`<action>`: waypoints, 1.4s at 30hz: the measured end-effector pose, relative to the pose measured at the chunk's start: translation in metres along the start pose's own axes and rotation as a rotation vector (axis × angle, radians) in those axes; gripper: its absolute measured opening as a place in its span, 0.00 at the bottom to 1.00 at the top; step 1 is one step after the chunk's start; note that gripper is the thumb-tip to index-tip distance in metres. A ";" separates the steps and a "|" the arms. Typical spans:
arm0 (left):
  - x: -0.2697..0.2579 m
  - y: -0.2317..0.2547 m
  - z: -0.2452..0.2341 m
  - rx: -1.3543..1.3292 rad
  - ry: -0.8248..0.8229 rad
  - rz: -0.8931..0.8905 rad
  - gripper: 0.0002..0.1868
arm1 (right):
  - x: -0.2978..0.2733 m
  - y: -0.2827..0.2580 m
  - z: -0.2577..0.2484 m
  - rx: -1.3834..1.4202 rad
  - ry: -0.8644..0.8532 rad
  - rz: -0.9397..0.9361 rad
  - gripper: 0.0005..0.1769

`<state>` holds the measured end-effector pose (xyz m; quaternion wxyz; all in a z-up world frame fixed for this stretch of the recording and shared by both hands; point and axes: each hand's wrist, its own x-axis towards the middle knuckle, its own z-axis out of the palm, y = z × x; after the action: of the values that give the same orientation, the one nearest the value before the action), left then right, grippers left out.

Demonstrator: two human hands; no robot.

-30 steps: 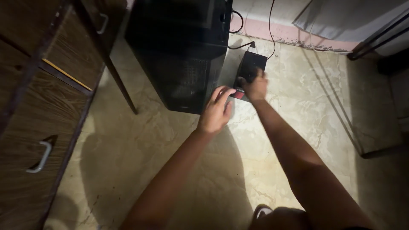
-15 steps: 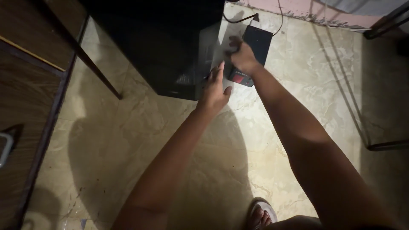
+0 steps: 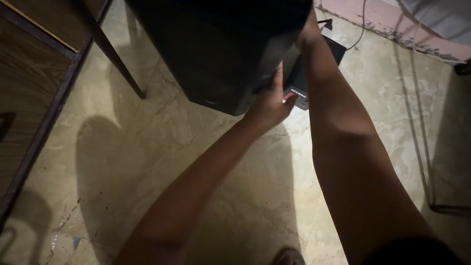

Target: The person wipes a desk surface with a cloth, plugs in a power cable, moves a computer tower under the desk, and connects cables to the back of the tower. The person then adjusts the monitor and plugs in a power strip. Finally, the person picks up a controller and walks back to the desk.

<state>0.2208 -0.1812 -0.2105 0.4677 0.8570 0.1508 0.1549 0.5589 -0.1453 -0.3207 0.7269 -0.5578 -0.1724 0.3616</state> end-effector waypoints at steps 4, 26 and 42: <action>0.002 0.001 0.000 -0.011 -0.133 -0.158 0.51 | 0.025 0.017 -0.012 0.002 0.012 0.044 0.26; 0.010 -0.002 0.011 -0.134 0.011 -0.072 0.45 | 0.048 0.021 -0.067 0.163 -0.021 -0.329 0.17; 0.081 -0.055 0.088 -0.112 0.130 -0.030 0.46 | -0.198 -0.053 -0.028 -0.405 -0.001 -0.235 0.08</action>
<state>0.3236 -0.1867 -0.2929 0.5062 0.8155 0.1845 0.2113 0.4606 -0.3132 -0.2501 0.6370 -0.6682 -0.3057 0.2328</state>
